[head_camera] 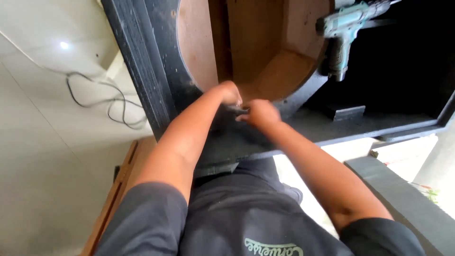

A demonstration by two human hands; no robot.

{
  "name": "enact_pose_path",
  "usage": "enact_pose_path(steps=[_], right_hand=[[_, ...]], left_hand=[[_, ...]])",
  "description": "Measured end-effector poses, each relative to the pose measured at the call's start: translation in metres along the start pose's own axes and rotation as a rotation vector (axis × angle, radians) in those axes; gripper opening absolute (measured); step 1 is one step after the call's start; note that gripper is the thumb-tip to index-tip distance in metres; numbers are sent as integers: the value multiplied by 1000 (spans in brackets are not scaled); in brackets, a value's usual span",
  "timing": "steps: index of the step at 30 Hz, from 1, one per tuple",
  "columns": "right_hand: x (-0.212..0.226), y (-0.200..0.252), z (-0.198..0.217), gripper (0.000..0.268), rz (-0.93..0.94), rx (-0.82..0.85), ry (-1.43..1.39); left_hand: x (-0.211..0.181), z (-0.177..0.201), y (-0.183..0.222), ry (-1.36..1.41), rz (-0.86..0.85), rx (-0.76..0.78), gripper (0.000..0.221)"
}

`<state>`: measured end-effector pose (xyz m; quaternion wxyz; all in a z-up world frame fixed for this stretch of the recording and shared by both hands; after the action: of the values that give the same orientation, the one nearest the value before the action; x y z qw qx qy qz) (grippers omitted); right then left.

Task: Using a cordless power drill to make holes in the frame of a large speaker cabinet.

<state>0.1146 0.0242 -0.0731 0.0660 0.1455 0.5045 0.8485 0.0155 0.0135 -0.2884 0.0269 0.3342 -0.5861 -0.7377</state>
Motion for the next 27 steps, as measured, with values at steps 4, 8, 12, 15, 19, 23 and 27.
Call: enact_pose_path(steps=[4,8,12,15,19,23,27], right_hand=[[-116,-35,80,37,-111,-708,77],[-258,-124,86,124,-138,-971,13],[-275,-151,90,118,-42,-993,-35],[-264,-116,106,77,27,-1083,107],[-205,-3,128,70,354,-1168,9],[-161,103,128,61,505,-907,-197],[-114,145,100,66,474,-541,1]], left_hand=[[-6,7,20,-73,2,40,19],[-27,28,48,-135,3,11,22],[-35,34,52,-220,40,80,32],[-44,44,62,-246,75,99,41],[-38,43,54,-254,54,111,36],[-30,37,51,-208,36,83,36],[-13,20,24,-244,-32,47,42]])
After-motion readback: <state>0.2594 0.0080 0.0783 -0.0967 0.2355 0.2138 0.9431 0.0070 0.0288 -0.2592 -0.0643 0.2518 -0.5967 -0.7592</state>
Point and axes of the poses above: each hand's wrist, its own y-axis away from the middle knuckle, its own z-axis out of the back of the hand, x = y × z, the point moved 3 cm from there along -y, towards the middle knuckle, and after that the axes turned 7 degrees about -x, right-handed, at the moved point
